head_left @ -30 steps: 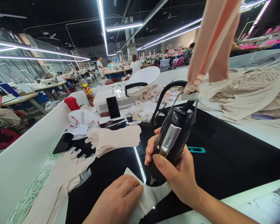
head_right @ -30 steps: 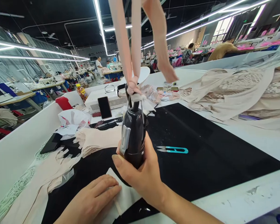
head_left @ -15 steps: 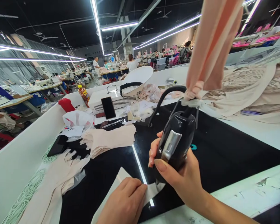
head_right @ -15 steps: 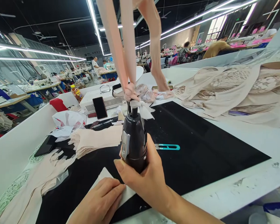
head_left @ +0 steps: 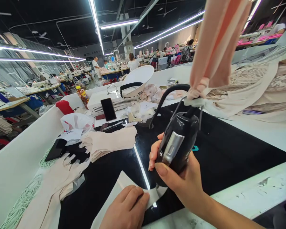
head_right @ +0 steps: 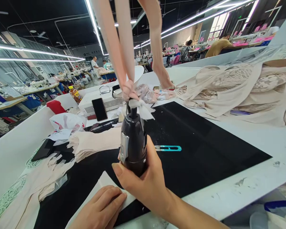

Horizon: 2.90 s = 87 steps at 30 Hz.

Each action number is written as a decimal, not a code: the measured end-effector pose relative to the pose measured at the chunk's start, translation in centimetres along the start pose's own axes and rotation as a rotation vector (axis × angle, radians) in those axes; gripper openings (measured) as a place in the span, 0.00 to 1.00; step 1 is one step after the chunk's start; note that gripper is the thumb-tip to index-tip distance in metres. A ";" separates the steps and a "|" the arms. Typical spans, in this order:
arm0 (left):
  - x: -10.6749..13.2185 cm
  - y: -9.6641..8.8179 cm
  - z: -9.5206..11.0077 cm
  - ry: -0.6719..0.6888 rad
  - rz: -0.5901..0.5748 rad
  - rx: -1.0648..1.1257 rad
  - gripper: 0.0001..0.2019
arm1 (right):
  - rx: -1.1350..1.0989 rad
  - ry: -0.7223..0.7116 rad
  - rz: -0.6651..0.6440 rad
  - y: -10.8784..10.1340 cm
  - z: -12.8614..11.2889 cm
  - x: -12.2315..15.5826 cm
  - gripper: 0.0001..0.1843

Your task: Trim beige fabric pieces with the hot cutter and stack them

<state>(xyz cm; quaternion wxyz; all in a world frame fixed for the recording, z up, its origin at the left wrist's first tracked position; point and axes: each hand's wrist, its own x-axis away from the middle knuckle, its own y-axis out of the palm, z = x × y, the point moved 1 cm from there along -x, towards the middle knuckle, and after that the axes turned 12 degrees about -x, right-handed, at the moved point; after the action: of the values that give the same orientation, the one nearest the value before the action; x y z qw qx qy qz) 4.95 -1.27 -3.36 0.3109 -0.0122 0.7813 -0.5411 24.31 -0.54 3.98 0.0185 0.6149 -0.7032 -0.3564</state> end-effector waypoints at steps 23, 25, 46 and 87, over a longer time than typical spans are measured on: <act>-0.7 -0.2 0.9 -0.020 0.087 -0.072 0.17 | -0.076 0.005 -0.111 -0.3 0.2 1.1 0.15; -0.4 -0.2 0.8 -0.010 0.088 -0.083 0.18 | -0.086 0.014 -0.102 -0.3 0.3 1.1 0.15; 0.2 -0.2 1.0 -0.049 0.015 -0.016 0.16 | -0.023 0.020 -0.062 0.6 0.2 0.8 0.13; 0.1 -0.2 1.2 -0.026 0.038 -0.033 0.15 | -0.057 0.104 -0.034 2.0 0.6 0.6 0.22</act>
<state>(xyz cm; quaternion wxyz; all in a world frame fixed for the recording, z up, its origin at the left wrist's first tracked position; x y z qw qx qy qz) 5.42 -2.32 -3.52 0.3311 -0.0097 0.7860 -0.5220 22.20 -0.78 4.31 0.0666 0.6436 -0.6804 -0.3441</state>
